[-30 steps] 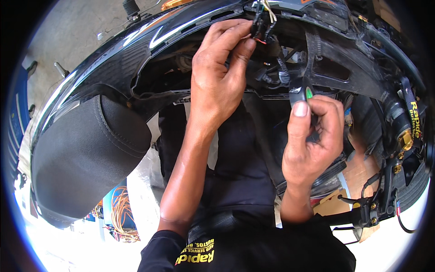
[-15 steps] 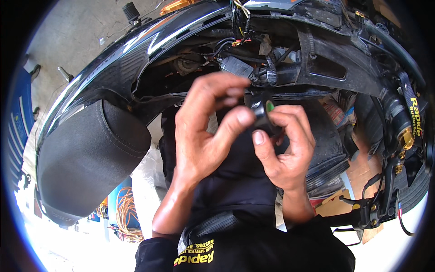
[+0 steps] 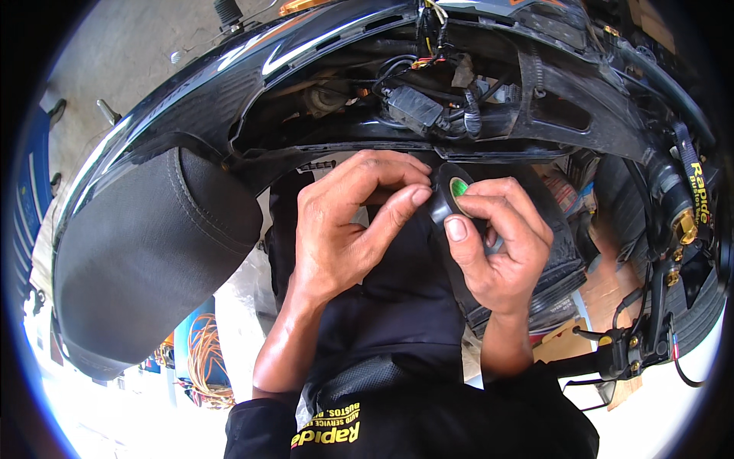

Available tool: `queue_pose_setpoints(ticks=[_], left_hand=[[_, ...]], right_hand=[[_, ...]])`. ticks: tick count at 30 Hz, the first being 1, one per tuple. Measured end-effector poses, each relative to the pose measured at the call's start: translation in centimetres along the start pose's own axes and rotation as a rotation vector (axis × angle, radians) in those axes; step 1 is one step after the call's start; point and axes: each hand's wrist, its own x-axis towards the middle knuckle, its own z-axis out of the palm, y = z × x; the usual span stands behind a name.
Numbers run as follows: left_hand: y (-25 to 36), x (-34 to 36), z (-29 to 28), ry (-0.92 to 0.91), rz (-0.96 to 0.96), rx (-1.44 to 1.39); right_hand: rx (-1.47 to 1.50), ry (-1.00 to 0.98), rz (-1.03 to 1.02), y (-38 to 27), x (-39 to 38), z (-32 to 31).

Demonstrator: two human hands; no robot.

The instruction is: The person removes the motorcycle seat, then strips and twists exposed wires under the seat area. They wrap the connections with electrical tape, reposition the seat, and continue taping additional wire bundles.

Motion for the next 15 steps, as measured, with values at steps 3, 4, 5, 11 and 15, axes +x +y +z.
queue_pose_setpoints(ticks=[3, 4, 5, 11, 15], left_hand=[[-0.1, -0.3, -0.3, 0.024, -0.039, -0.011], [0.1, -0.3, -0.4, 0.018, -0.020, 0.003], [0.2, -0.4, -0.6, 0.013, -0.003, 0.015], [0.4, -0.1, -1.7, -0.032, 0.082, 0.149], [0.8, -0.2, -0.9, 0.029, 0.154, 0.269]], right_hand=[[0.022, 0.006, 0.031, -0.2, 0.0, 0.4], [0.026, 0.008, 0.030, -0.3, 0.0, 0.5], [0.030, 0.007, 0.029, -0.3, 0.0, 0.6], [-0.029, -0.023, -0.049, -0.3, 0.3, 0.9], [-0.042, -0.010, -0.020, -0.6, 0.4, 1.1]])
